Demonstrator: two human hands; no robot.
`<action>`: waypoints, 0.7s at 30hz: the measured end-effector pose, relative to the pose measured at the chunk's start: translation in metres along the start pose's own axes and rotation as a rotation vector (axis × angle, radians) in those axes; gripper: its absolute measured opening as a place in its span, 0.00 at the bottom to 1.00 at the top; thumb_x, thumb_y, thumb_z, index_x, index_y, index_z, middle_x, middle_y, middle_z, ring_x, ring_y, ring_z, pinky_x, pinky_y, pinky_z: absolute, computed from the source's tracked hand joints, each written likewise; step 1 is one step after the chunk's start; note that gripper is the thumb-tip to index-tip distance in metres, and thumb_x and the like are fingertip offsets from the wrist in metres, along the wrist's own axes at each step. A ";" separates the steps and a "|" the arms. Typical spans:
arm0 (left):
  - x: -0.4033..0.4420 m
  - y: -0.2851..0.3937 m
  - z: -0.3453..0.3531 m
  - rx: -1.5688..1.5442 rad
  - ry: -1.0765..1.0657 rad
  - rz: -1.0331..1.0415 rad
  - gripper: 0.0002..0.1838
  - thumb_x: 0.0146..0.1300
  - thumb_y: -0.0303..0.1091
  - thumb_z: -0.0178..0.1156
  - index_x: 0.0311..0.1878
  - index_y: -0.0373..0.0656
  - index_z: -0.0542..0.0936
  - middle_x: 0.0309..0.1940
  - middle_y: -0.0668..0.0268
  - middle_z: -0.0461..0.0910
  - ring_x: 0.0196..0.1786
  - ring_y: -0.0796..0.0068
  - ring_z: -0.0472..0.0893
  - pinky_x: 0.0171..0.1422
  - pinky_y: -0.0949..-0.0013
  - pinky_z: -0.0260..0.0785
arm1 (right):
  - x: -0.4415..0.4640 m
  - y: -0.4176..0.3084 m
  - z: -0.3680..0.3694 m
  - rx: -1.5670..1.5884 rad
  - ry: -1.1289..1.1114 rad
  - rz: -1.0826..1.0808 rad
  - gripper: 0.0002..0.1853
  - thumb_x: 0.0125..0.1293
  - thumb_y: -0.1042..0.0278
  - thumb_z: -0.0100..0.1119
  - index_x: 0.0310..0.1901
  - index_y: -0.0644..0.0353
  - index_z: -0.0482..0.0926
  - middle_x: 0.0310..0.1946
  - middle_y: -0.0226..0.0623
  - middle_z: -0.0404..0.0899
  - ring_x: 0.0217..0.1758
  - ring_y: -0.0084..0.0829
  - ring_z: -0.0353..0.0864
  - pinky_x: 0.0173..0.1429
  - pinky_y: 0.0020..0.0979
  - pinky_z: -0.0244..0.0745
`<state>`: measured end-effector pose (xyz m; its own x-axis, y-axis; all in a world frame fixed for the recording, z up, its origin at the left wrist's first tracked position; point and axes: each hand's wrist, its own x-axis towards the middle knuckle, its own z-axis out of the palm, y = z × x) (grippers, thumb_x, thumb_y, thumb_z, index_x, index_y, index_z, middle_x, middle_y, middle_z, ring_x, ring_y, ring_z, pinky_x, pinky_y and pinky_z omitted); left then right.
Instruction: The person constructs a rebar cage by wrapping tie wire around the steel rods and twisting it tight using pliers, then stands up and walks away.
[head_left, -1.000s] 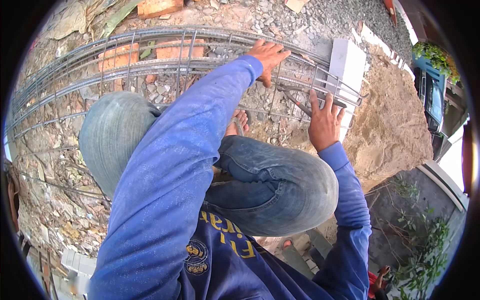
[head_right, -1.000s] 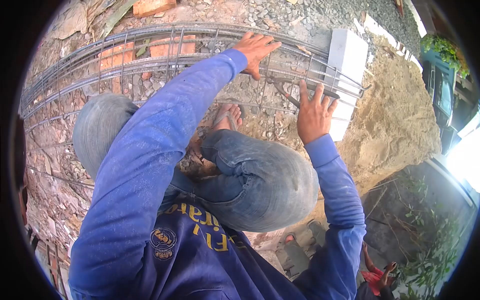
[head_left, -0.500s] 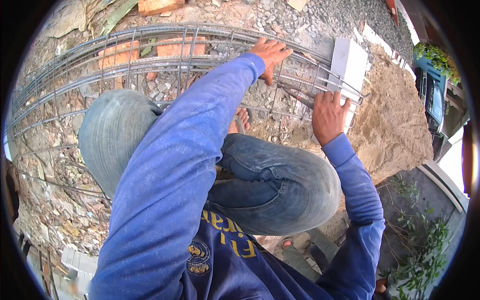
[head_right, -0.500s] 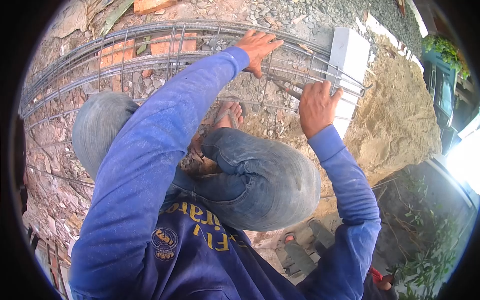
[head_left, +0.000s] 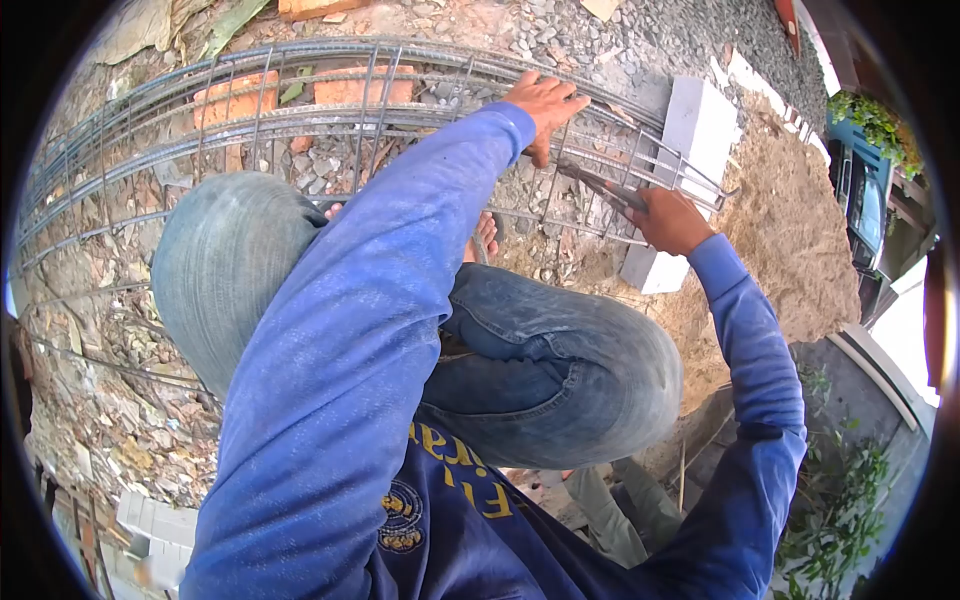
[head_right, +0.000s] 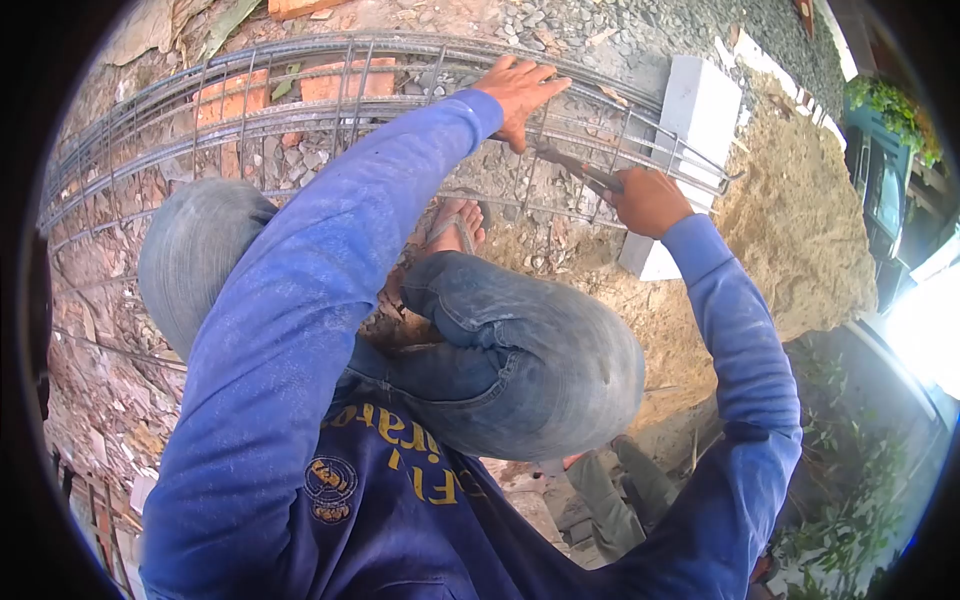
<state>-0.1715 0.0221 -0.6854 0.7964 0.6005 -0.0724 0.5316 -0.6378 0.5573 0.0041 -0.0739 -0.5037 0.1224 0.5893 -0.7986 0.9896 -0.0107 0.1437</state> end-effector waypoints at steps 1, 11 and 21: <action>0.000 0.000 -0.001 -0.002 0.000 -0.002 0.70 0.30 0.46 0.84 0.80 0.55 0.53 0.77 0.57 0.57 0.79 0.56 0.56 0.82 0.47 0.42 | -0.002 -0.002 -0.002 0.095 -0.055 0.048 0.18 0.73 0.54 0.57 0.41 0.65 0.80 0.24 0.48 0.82 0.26 0.44 0.85 0.37 0.43 0.80; 0.002 0.002 -0.001 0.001 -0.025 -0.023 0.70 0.29 0.47 0.84 0.80 0.55 0.54 0.78 0.56 0.56 0.80 0.57 0.55 0.82 0.48 0.40 | 0.002 0.014 0.026 0.795 -0.321 0.181 0.28 0.58 0.59 0.76 0.51 0.66 0.71 0.21 0.35 0.77 0.15 0.29 0.77 0.18 0.30 0.71; 0.000 0.002 0.000 0.025 -0.011 -0.024 0.70 0.31 0.47 0.84 0.80 0.56 0.53 0.78 0.56 0.56 0.80 0.55 0.54 0.83 0.47 0.40 | -0.021 -0.011 0.036 -0.707 0.692 -0.236 0.22 0.65 0.51 0.65 0.50 0.61 0.74 0.37 0.39 0.76 0.31 0.37 0.79 0.35 0.45 0.77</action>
<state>-0.1701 0.0211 -0.6839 0.7862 0.6106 -0.0947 0.5576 -0.6349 0.5348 -0.0065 -0.1154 -0.5093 -0.3633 0.8551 -0.3699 0.6835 0.5144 0.5179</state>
